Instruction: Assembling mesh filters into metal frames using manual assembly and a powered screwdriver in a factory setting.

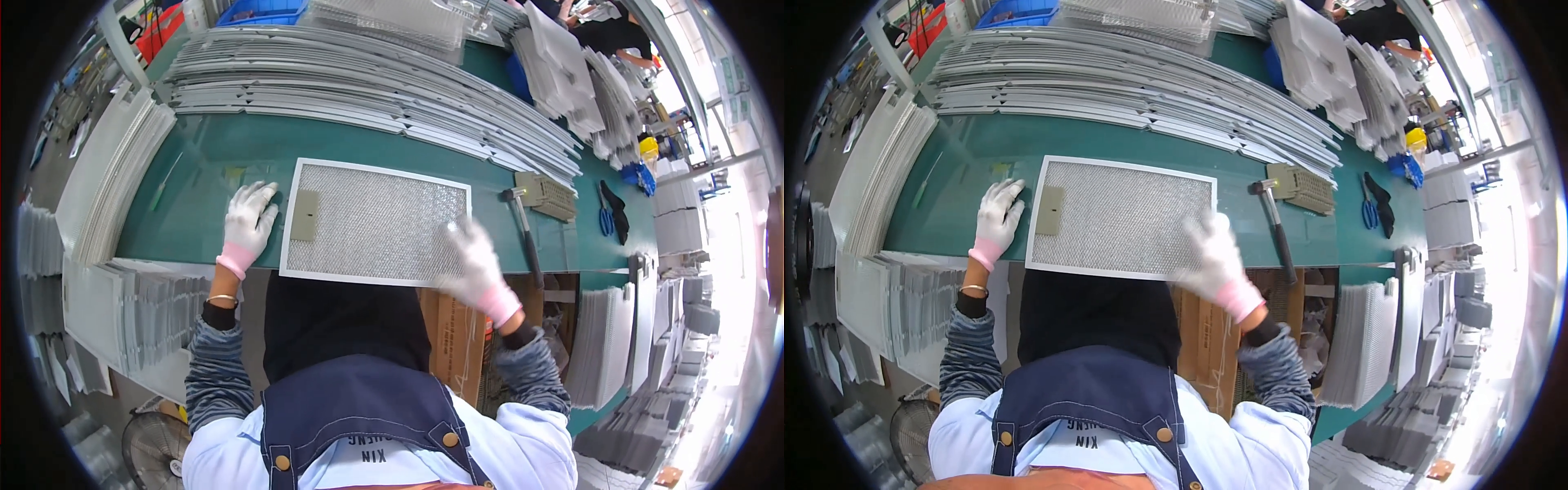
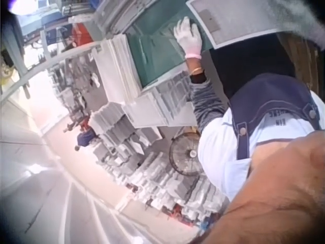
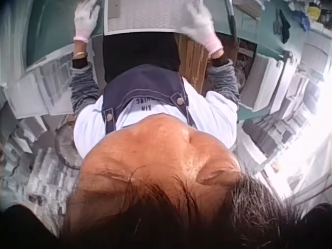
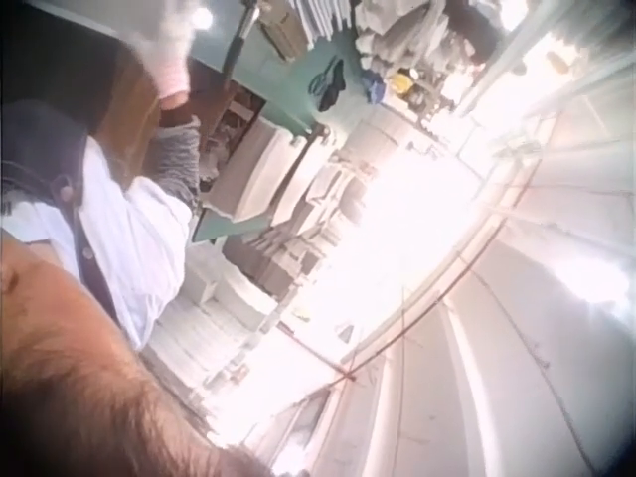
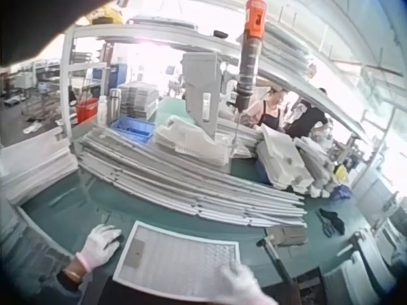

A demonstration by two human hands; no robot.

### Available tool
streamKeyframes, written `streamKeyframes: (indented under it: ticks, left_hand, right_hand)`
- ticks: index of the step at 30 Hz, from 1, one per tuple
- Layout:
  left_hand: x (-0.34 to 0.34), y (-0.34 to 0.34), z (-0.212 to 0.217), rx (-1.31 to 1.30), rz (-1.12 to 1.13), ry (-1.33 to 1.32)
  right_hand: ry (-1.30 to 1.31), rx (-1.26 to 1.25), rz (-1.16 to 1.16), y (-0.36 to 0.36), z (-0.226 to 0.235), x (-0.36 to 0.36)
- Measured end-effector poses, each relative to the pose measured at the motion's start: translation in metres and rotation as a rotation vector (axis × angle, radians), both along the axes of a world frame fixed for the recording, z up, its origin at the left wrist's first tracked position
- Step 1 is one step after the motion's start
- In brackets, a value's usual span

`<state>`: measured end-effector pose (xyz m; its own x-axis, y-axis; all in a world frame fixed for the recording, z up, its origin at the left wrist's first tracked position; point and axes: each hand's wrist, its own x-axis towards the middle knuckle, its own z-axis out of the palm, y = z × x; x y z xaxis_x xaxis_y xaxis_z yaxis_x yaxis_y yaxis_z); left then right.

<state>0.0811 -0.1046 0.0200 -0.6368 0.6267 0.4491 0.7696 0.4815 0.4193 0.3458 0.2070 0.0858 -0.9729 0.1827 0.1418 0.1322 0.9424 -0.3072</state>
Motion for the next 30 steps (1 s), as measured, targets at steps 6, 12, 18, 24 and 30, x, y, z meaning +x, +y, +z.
streamKeyframes:
  ticks: [6, 12, 18, 24, 30]
  left_hand:
    - [-0.009, 0.005, 0.007, 0.107, -0.055, -0.126]
    - [0.016, 0.034, 0.059, 0.361, -0.394, -0.695]
    - [0.000, 0.105, 0.043, 0.003, -0.525, -0.770]
    - [-0.015, 0.145, 0.062, -0.442, -0.597, -0.659]
    - [0.012, 0.150, 0.086, -0.479, -0.763, -0.553]
  right_hand:
    - [0.243, 0.206, 0.138, -0.023, -0.036, 0.012]
    - [0.357, -0.714, -0.103, -0.017, -0.024, 0.021]
    - [0.514, -0.738, -0.096, 0.019, -0.068, 0.013]
    - [0.450, -0.740, -0.096, 0.014, -0.051, 0.011]
    - [0.340, -1.199, -0.145, 0.038, -0.078, 0.026]
